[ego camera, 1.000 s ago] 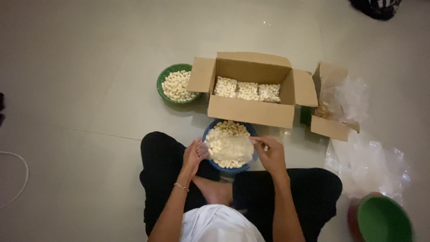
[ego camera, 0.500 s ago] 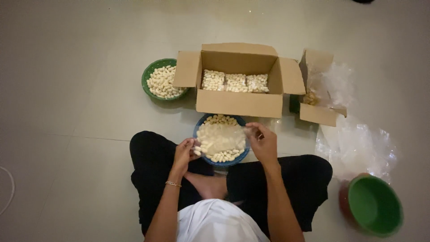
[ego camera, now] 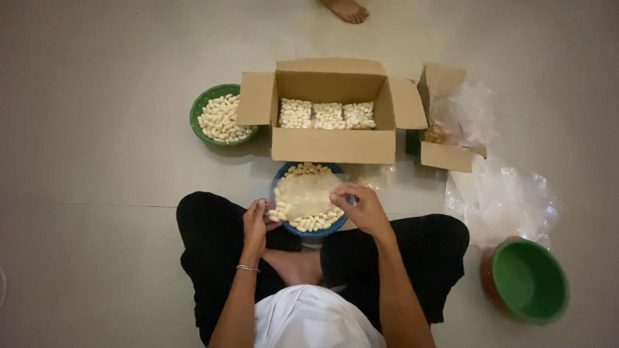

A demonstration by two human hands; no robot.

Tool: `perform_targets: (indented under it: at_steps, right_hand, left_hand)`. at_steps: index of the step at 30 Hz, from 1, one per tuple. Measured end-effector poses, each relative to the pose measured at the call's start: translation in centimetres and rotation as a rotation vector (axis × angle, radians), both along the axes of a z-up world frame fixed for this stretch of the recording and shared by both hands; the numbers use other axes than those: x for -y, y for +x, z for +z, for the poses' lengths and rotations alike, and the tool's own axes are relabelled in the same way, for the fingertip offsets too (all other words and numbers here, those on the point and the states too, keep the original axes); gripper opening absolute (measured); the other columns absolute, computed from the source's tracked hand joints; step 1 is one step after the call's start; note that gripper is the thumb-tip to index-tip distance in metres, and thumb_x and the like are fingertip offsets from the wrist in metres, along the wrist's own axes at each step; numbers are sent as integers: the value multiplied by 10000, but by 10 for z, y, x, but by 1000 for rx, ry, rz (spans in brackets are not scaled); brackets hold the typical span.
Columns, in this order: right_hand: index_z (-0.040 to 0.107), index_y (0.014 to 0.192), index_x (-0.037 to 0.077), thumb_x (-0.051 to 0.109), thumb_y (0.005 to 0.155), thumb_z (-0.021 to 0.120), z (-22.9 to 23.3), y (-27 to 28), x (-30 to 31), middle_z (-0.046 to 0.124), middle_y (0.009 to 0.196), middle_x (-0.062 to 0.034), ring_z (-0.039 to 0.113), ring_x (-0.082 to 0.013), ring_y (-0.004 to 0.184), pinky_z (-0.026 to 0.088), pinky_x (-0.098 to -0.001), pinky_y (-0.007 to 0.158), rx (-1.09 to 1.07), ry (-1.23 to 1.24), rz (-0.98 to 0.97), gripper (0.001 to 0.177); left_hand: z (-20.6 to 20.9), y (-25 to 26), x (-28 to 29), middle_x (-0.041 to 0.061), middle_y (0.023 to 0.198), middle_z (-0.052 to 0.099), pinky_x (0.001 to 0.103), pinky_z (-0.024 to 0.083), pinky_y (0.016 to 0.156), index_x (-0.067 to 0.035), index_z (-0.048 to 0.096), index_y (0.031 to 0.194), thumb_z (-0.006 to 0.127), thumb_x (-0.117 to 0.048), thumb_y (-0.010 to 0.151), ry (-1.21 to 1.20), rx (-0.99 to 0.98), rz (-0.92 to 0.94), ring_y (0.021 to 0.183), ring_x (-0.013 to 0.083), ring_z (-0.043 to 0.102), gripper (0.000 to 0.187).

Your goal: A person sitting on the floor is manually packing small snacks from a bowl into plastic bags using a spoon and placing the finished bags into a cardboard box.

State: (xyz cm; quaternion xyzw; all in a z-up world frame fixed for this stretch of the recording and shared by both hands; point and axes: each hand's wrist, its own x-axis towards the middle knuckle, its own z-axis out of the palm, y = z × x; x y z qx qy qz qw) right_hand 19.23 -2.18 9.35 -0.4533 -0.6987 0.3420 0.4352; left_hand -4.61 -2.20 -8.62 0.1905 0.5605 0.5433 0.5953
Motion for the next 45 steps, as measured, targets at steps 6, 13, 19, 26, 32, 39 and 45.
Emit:
perform_targets:
  at_steps: [6,13,19,26,32,39,45]
  right_hand:
    - [716,871,47,60,735,738,-1,7,3,622,681,-74,523,-178,673,422,-306,647,-38,-123,-4,139]
    - [706,781,24,91,767,717,2,17,5,581,602,-124,538,-224,602,452,-346,617,193,-134,48,70]
    - [715,925,86,195,867,670,1,14,-1,627,614,-150,605,-312,565,460,-365,557,266,-30,-163,131]
    - [694,985,159,160,816,629,21,-8,4,701,688,-83,649,-361,674,498,-439,612,385,10,-85,181]
    - [708,868,188,282,826,652,47,-31,14,698,666,-58,666,-327,647,522,-407,592,411,22,42,117]
    - [715,773,169,188,830,698,38,-23,3,688,658,-7,629,-216,550,497,-291,511,211,96,36,63]
    - [708,764,137,175,818,722,34,-22,3,672,666,-28,576,-194,498,446,-282,461,139,144,-5,68]
  left_hand:
    - [-3,1,-2,86,914,620,400,613,568,-94,587,1071,446,-299,990,-55,-41,0,653,233,652,261]
    - [1,-1,2,96,951,630,387,619,548,-97,590,1122,458,-324,987,-65,-45,-25,675,226,658,295]
    - [20,0,12,207,1067,642,467,604,563,-51,627,1120,506,-294,978,20,-242,-143,816,357,671,306]
    - [118,13,33,206,1381,377,456,302,1087,-131,311,1443,927,-296,470,443,-707,-343,1329,382,328,1164]
    - [136,35,32,243,1506,162,583,170,1106,-63,65,1489,887,-480,508,646,-680,-703,1376,465,131,1346]
    - [117,33,25,214,1295,443,525,301,1054,-61,117,1484,896,-438,461,613,-807,-761,1234,423,419,1340]
    - [89,23,19,129,1229,448,474,267,1029,-77,220,1462,861,-399,412,654,-1169,-705,1150,348,459,1271]
